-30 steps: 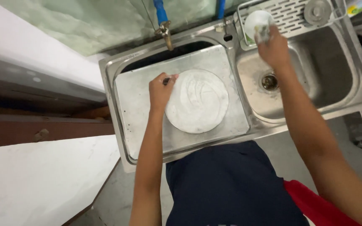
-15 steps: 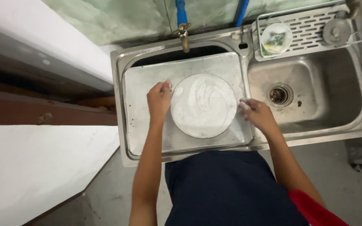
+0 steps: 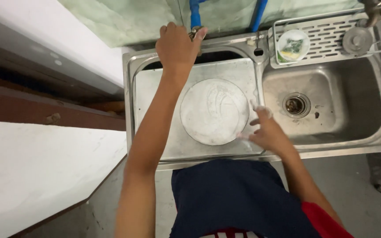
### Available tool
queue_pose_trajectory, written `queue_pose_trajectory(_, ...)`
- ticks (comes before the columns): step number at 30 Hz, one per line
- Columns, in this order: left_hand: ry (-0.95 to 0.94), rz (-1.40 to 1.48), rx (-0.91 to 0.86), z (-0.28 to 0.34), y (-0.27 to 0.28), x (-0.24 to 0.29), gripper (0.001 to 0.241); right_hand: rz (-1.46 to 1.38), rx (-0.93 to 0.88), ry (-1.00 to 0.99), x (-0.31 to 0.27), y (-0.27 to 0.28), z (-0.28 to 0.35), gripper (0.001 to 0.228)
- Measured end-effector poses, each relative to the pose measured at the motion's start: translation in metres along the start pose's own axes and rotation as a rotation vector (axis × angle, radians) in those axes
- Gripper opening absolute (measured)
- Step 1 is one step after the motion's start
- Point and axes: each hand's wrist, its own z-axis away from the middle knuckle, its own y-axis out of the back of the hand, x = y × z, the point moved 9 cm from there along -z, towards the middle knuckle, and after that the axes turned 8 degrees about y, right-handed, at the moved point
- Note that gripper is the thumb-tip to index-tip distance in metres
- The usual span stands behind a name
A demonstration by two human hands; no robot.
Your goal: Washing a round metal cake pan with soap and water in a sink.
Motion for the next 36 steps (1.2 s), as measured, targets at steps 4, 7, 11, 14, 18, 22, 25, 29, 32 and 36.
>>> queue_pose_trajectory(4, 0.009, -0.156, -0.086, -0.011, -0.011, 0.007, 0.064, 0.239, 0.1, 0.213, -0.013, -0.015, 0.01, 0.12)
queue_pose_trajectory(7, -0.005, -0.18, -0.104, -0.014, -0.015, 0.011, 0.057, 0.271, 0.262, 0.414, -0.028, -0.015, 0.01, 0.118)
queue_pose_trajectory(11, -0.089, -0.175, 0.071, -0.013, -0.017, 0.016, 0.043, 0.327, 0.372, 0.476, -0.028, -0.022, -0.001, 0.11)
queue_pose_trajectory(14, -0.073, -0.193, 0.037, -0.016, -0.023, 0.018, 0.039, 0.293, 0.514, 0.542, -0.04, -0.017, -0.007, 0.104)
queue_pose_trajectory(18, -0.008, -0.128, 0.039, -0.021, -0.057, -0.002, 0.013, 0.345, 0.534, 0.438, -0.028, -0.016, -0.035, 0.089)
queue_pose_trajectory(22, -0.012, -0.16, 0.034, -0.032, -0.036, -0.003, 0.032, 0.328, 0.58, 0.507, -0.026, -0.011, -0.043, 0.068)
queue_pose_trajectory(25, -0.131, -0.087, -0.027, -0.036, -0.012, 0.003, 0.037, 0.325, 0.504, 0.595, -0.039, -0.023, -0.034, 0.061)
queue_pose_trajectory(29, -0.385, -0.033, -0.287, -0.03, -0.017, 0.017, 0.044, 0.368, 0.42, 0.78, -0.064, -0.039, -0.023, 0.054)
queue_pose_trajectory(32, -0.373, -0.129, -0.301, -0.033, -0.041, 0.008, 0.049, 0.419, 0.422, 0.702, -0.057, -0.04, -0.036, 0.045)
queue_pose_trajectory(36, -0.373, -0.119, -0.311, -0.039, -0.037, 0.014, 0.05, 0.439, 0.459, 0.638, -0.046, -0.024, -0.047, 0.038)
